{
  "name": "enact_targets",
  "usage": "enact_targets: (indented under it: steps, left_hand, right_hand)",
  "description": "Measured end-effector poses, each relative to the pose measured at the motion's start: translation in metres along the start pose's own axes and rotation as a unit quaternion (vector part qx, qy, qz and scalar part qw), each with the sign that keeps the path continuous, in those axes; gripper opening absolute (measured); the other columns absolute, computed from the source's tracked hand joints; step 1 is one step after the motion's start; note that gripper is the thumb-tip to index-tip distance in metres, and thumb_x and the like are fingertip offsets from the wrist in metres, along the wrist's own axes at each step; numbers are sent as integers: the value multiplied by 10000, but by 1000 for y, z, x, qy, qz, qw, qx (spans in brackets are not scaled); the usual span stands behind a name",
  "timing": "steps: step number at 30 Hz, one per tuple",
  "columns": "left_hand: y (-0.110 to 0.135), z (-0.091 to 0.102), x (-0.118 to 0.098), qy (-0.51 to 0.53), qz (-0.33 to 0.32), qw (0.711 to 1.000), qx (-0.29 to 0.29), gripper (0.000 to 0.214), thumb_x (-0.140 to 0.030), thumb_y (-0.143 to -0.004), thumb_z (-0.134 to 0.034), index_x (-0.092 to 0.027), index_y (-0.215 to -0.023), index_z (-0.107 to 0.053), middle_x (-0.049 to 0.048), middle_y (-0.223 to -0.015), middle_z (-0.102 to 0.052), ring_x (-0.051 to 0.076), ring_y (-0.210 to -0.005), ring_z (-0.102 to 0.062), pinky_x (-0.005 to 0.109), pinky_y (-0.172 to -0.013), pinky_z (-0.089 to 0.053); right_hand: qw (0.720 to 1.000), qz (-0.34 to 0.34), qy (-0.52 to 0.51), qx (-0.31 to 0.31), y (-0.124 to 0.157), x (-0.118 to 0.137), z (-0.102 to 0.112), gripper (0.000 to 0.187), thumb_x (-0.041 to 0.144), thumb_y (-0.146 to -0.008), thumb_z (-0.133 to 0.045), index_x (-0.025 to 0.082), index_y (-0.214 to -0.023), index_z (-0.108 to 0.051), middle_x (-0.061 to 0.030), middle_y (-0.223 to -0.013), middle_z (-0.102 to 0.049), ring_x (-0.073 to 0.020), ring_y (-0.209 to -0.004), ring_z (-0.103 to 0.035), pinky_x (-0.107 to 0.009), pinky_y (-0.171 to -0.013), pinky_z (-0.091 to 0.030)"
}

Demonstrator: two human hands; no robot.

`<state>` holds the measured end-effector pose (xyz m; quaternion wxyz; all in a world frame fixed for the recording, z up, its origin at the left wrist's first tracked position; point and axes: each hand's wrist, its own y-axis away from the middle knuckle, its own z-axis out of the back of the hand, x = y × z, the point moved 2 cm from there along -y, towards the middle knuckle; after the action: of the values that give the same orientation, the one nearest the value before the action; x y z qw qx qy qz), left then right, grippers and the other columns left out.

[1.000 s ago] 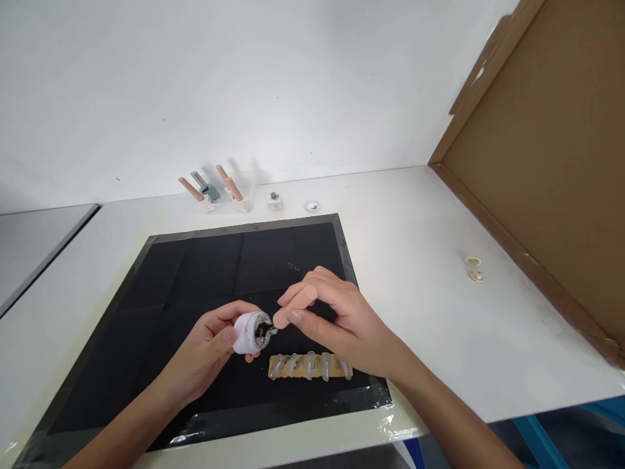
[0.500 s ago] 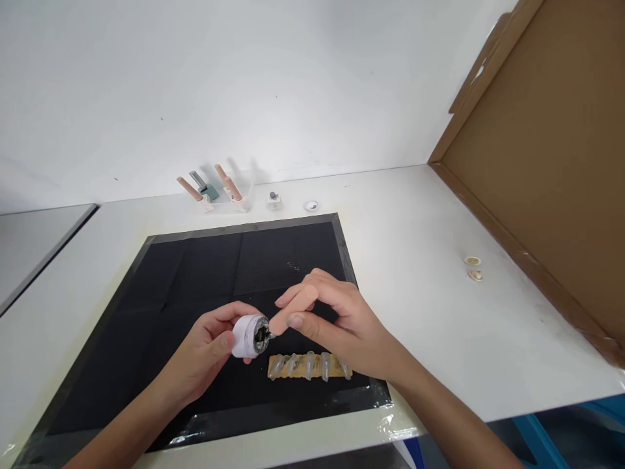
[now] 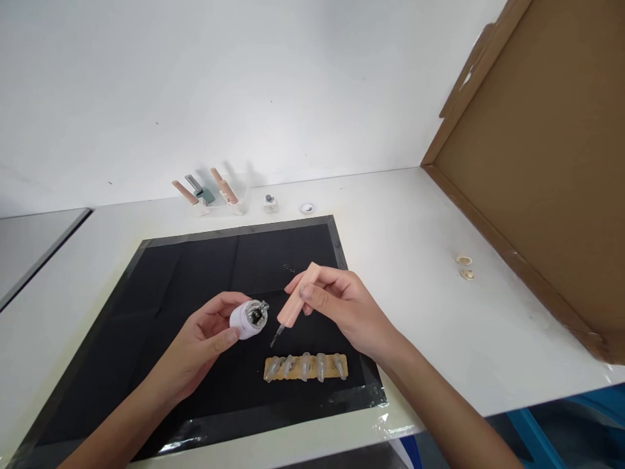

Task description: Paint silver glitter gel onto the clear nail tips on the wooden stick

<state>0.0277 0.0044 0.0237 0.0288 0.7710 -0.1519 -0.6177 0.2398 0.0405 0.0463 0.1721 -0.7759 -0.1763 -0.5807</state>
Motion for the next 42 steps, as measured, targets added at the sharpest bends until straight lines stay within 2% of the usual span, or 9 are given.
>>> enact_targets:
  steps: [5,10,16,23,31,37,42]
  left_hand:
    - [-4,3,1,-20,5,1000,-11,261,-231,-664,-792,-189,-889,-666,22,-861,-672,166,-808,-607,255,-741,-488]
    - [-5,3,2,-15,18,1000,-9,249,-220,-673,-786,-198,-890,-666,8,-857,-667,149,-809,-603,238,-743,-485]
    - [-5,4,2,-19,22,999,-13,250,-244,-682,-783,-207,-900,-666,1,-871,-677,145,-822,-606,233,-753,-483]
    - [-5,4,2,-23,26,999,-18,234,-238,-693,-774,-197,-897,-666,6,-866,-681,140,-818,-611,238,-769,-486]
    - [-9,7,6,-59,20,998,-19,273,-220,-684,-763,-184,-917,-627,30,-898,-684,173,-849,-633,301,-807,-502]
    - [-14,8,14,-172,-14,985,-15,269,-179,-702,-724,-190,-910,-555,38,-958,-662,190,-909,-639,334,-839,-508]
    - [-17,11,20,-277,-58,958,-38,318,-188,-697,-723,-209,-956,-540,41,-994,-670,211,-951,-642,364,-878,-495]
  right_hand:
    - [993,-56,-99,2,-2,-4,-2,244,424,-783,-703,182,-810,-724,-4,-717,-629,-88,-581,-507,-224,-570,-434]
    - [984,-87,-154,7,-3,-6,-5,242,408,-778,-712,167,-803,-715,-7,-714,-610,-89,-609,-524,-213,-569,-439]
    - [982,-94,-162,10,-2,-7,-6,230,386,-782,-709,157,-783,-700,-7,-712,-594,-95,-601,-519,-224,-558,-443]
    - [981,-68,-179,24,-2,-10,-6,231,384,-793,-699,156,-761,-686,20,-650,-530,-79,-566,-477,-215,-544,-423]
    - [983,-69,-168,11,-3,-8,-7,241,395,-779,-709,157,-747,-680,18,-628,-549,-88,-552,-490,-226,-541,-437]
    - [987,-45,-150,20,-2,-9,-5,168,359,-811,-687,197,-833,-727,-9,-781,-637,-86,-649,-564,-223,-630,-486]
    - [989,-30,-139,48,-3,-10,-3,204,405,-738,-742,211,-798,-748,-8,-809,-671,-75,-672,-590,-193,-651,-491]
